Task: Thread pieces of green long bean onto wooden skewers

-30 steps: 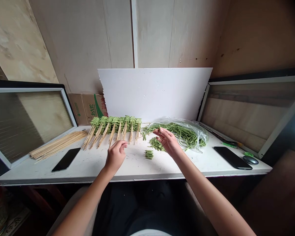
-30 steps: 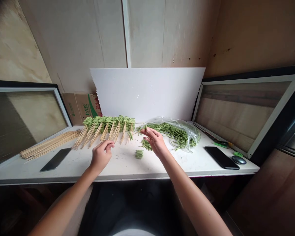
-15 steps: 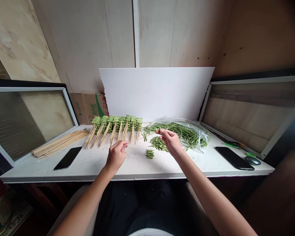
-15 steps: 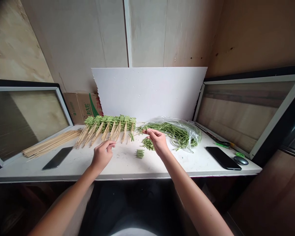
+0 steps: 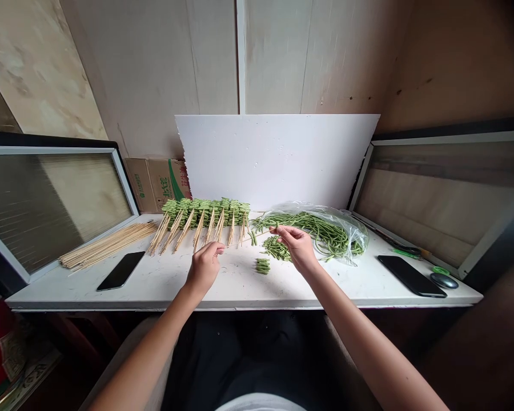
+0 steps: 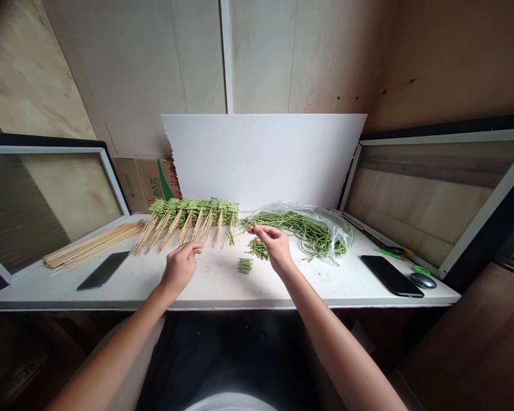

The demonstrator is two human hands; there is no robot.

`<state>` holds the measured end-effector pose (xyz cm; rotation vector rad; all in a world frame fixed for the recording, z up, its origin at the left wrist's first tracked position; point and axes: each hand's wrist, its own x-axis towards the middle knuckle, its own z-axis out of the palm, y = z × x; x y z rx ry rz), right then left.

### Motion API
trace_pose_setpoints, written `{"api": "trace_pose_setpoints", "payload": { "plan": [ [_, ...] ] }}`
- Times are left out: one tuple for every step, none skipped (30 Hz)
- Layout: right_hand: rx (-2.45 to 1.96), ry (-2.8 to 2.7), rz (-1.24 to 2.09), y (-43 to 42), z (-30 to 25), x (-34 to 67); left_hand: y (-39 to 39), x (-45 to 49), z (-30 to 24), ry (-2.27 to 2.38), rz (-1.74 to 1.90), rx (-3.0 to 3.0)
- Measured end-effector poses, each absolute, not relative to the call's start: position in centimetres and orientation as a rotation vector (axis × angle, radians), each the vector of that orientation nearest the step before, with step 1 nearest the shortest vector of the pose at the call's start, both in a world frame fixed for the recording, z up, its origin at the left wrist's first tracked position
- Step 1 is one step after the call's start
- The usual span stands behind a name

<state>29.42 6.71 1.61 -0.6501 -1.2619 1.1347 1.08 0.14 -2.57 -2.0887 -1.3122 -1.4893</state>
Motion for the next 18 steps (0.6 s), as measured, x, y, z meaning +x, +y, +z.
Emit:
{"api": "trace_pose_setpoints", "payload": {
  "plan": [
    [-0.647,-1.272,1.124,6.7,1.6,29.4,0.2,1.0,-2.6,-1.322,-1.491,-2.096],
    [-0.644,-1.281,1.114,6.8,1.6,29.4,0.3,0.9,-2.5,-1.332,-1.499,-2.099],
    [-0.641,-1.287,1.107,6.8,1.5,29.4,0.4,0.8,-2.5,-1.34,-1.508,-2.099],
    [-0.639,-1.289,1.101,6.9,1.5,29.4,0.5,0.7,-2.4,-1.345,-1.517,-2.099],
    [-0.638,-1.288,1.096,6.9,1.5,29.4,0.6,0.7,-2.3,-1.344,-1.523,-2.101],
    [-0.64,-1.284,1.089,6.9,1.5,29.3,0.7,0.6,-2.3,-1.341,-1.522,-2.106],
    [-0.644,-1.28,1.081,7.0,1.5,29.3,0.7,0.6,-2.2,-1.338,-1.514,-2.114],
    [-0.65,-1.274,1.072,7.0,1.5,29.3,0.8,0.5,-2.0,-1.335,-1.502,-2.122],
    [-0.66,-1.266,1.064,7.1,1.5,29.3,0.8,0.5,-1.9,-1.334,-1.492,-2.128],
    [-0.671,-1.256,1.059,7.1,1.4,29.4,0.8,0.6,-1.8,-1.334,-1.486,-2.132],
    [-0.68,-1.246,1.058,7.2,1.4,29.4,0.7,0.6,-1.7,-1.336,-1.487,-2.133],
    [-0.686,-1.236,1.058,7.3,1.3,29.4,0.6,0.7,-1.7,-1.339,-1.493,-2.135],
    [-0.688,-1.228,1.058,7.4,1.2,29.4,0.6,0.7,-1.6,-1.342,-1.503,-2.137],
    [-0.686,-1.226,1.057,7.5,1.1,29.4,0.5,0.8,-1.6,-1.345,-1.514,-2.14],
    [-0.682,-1.228,1.054,7.6,1.0,29.3,0.4,0.9,-1.5,-1.349,-1.521,-2.144],
    [-0.678,-1.234,1.047,7.6,0.9,29.3,0.4,0.9,-1.5,-1.352,-1.526,-2.148],
    [-0.675,-1.241,1.036,7.6,0.8,29.2,0.3,0.9,-1.5,-1.352,-1.53,-2.151],
    [-0.673,-1.249,1.023,7.5,0.7,29.1,0.3,0.9,-1.5,-1.35,-1.534,-2.148]
  ]
}}
